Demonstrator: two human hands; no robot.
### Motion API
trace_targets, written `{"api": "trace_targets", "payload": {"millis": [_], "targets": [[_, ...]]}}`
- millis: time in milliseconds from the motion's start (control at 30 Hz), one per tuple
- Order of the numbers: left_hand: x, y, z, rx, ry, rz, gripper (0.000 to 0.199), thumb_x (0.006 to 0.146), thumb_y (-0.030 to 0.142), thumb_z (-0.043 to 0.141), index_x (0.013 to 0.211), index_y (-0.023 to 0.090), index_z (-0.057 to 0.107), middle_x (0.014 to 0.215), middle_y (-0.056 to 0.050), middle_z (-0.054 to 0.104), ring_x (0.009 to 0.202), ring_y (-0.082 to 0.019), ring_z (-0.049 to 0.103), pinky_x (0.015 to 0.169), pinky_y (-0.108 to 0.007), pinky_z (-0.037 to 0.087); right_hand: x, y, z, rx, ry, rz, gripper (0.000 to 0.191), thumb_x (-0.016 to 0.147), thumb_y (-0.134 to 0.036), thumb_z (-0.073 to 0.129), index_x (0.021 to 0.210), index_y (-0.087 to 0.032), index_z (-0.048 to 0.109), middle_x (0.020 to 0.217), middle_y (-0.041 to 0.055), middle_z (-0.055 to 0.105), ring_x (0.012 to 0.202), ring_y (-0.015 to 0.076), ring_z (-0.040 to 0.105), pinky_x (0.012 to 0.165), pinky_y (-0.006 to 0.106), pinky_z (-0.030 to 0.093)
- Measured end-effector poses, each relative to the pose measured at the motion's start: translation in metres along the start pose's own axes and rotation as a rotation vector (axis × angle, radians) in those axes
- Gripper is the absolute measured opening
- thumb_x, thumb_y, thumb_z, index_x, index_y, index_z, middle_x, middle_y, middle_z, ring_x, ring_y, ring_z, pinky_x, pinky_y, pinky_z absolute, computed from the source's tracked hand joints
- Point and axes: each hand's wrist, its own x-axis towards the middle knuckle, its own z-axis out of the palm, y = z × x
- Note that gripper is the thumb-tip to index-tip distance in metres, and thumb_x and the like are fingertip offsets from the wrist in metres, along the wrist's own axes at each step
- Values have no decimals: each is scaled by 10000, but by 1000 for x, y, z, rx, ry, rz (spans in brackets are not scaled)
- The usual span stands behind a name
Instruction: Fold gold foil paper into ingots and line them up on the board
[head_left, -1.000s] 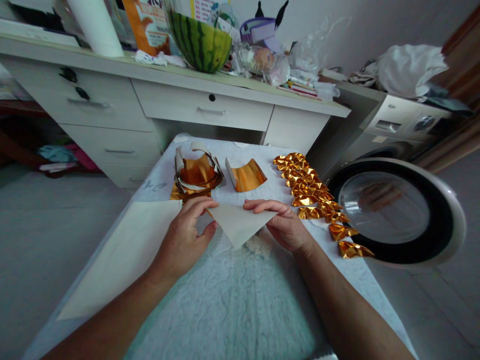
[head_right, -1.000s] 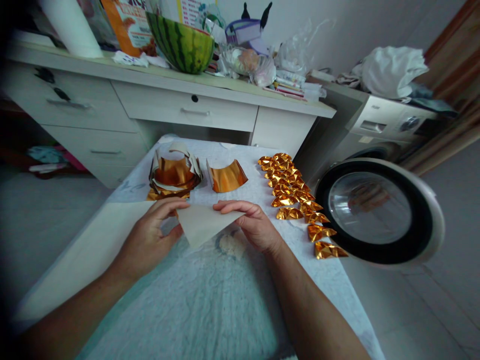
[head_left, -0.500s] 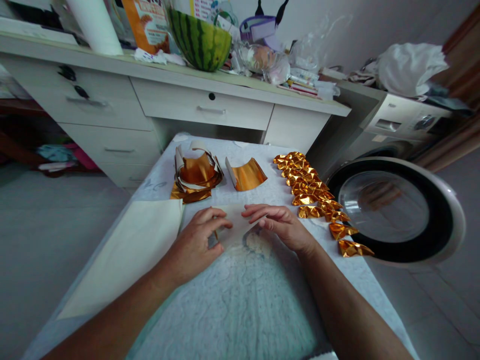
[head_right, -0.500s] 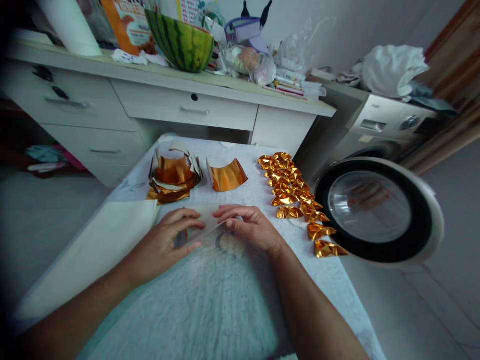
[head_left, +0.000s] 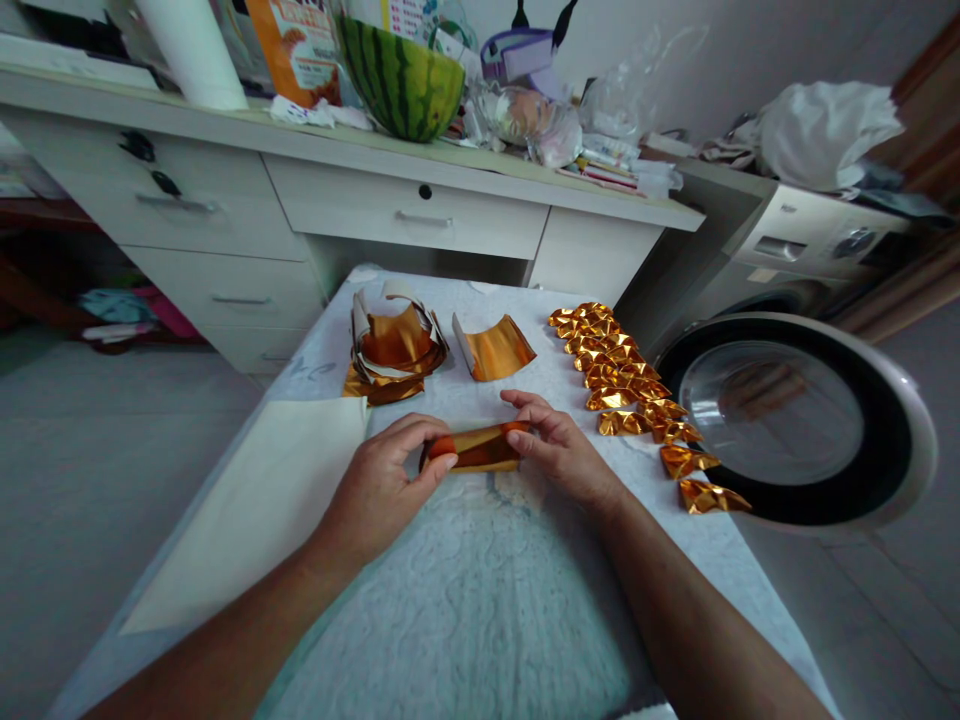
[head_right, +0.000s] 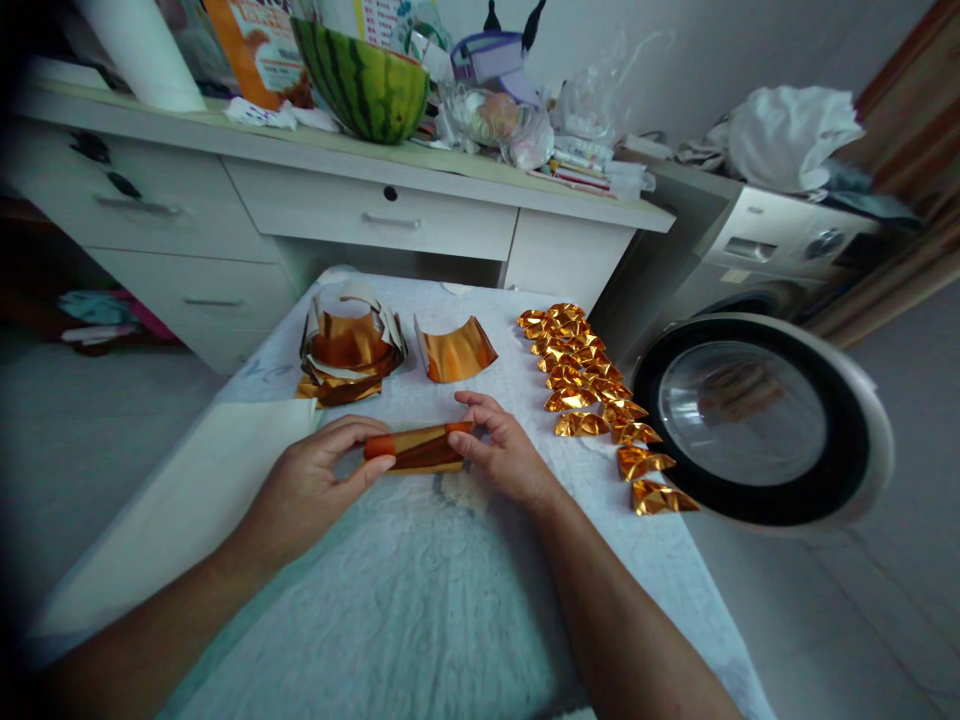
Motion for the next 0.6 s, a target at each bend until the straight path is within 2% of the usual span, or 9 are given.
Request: {"api": "trace_targets", "payload": {"millis": [133,233,400,533,600], "targets": [[-1,1,1,-47,38,9,80,814,152,563,834,207,618,914,-16,655,880,-172,625,815,-306,493,0,1,7,184,-23,70,223,766,-391,749,762,-196,641,1248,66,599,1104,211,581,956,361,441],[-1,2,1,-59,57,9,100,795,122,548,810,208,597,919,-21,641,900,-175,614,822,-313,491,-1,-3,11,287,-43,111,234,754,-401,756,778,-198,643,1101,44,662,931,174,618,864,317,469],[-2,2,1,-70,78,19,110,795,113,550,823,209,597,922,-24,627,907,-175,602,822,-315,490,-3,-6,12,313,1,140,269,795,-456,709,855,-196,673,903,19,688,794,158,611,762,287,463],[-2,3,1,-44,84,28,93,817,127,566,833,210,602,917,-17,613,903,-165,600,826,-308,491,-1,-2,10,256,52,114,298,781,-466,717,715,-186,639,772,3,652,688,138,560,675,266,433],[-3,3,2,-17,116,18,49,820,165,598,841,207,611,981,-27,603,958,-175,596,872,-324,489,1,-1,10,248,56,85,331,771,-468,725,648,-187,600,694,-13,604,633,122,512,625,251,401]]}}
